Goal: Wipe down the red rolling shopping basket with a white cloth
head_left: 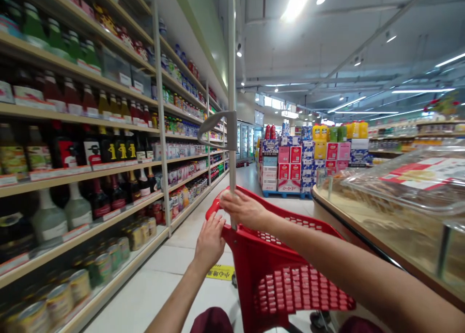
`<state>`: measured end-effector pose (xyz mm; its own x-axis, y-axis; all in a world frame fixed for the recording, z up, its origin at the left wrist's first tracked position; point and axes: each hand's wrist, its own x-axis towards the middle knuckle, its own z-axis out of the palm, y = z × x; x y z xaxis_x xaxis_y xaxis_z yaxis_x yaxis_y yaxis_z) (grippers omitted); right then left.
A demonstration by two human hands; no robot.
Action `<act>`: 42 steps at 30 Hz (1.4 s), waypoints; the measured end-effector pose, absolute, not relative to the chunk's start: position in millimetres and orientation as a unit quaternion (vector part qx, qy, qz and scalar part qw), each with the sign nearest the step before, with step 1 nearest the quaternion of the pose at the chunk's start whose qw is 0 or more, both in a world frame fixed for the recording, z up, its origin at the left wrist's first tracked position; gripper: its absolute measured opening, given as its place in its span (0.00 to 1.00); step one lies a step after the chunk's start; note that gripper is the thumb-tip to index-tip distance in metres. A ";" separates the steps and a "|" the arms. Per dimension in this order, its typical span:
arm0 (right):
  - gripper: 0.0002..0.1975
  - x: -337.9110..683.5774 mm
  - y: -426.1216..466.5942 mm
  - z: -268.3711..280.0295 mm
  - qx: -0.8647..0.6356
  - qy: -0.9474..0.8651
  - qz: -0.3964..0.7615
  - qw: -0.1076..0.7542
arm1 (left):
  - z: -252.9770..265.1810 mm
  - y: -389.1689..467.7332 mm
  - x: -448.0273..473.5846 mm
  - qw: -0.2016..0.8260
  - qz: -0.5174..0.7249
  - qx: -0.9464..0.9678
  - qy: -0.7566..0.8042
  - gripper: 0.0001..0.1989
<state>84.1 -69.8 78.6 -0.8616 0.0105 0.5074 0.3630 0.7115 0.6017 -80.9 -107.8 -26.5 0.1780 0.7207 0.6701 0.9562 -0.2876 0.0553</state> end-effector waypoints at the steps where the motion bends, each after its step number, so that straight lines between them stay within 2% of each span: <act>1: 0.19 81.4 -69.8 89.3 -0.131 -0.880 -0.366 0.271 | -26.8 -108.2 -79.7 0.195 -0.306 -0.742 -0.564 0.25; 4: 0.21 74.7 -68.3 103.8 -0.197 -0.842 -0.372 0.336 | -25.7 -111.1 -76.9 0.195 -0.305 -0.744 -0.562 0.25; 10: 0.18 84.6 -70.7 36.4 -0.103 -0.886 -0.392 0.225 | -24.8 -113.4 -77.1 0.183 -0.289 -0.754 -0.561 0.29; 16: 0.21 84.2 -66.8 89.8 -0.226 -0.814 -0.402 0.355 | -27.6 -110.1 -74.6 0.198 -0.297 -0.748 -0.559 0.29; 22: 0.20 98.2 -66.3 54.8 -0.110 -0.868 -0.418 0.244 | -28.4 -109.8 -74.4 0.195 -0.294 -0.746 -0.564 0.29; 27: 0.25 92.7 -59.0 106.2 -0.224 -0.808 -0.409 0.361 | -28.5 -105.6 -76.7 0.194 -0.310 -0.742 -0.563 0.28; 29: 0.24 96.2 -58.6 105.3 -0.228 -0.809 -0.405 0.361 | -28.3 -103.8 -78.7 0.190 -0.312 -0.745 -0.558 0.28; 33: 0.21 110.6 -66.7 33.6 -0.163 -0.869 -0.383 0.266 | -27.7 -102.3 -81.7 0.183 -0.319 -0.750 -0.551 0.29; 38: 0.18 101.7 -80.9 -69.2 -0.280 -0.828 -0.307 0.377 | -25.5 -103.3 -80.3 0.181 -0.322 -0.746 -0.554 0.28; 42: 0.15 89.6 -101.3 -138.8 -0.239 -0.859 -0.242 0.383 | -25.0 -101.8 -79.7 0.186 -0.316 -0.750 -0.551 0.29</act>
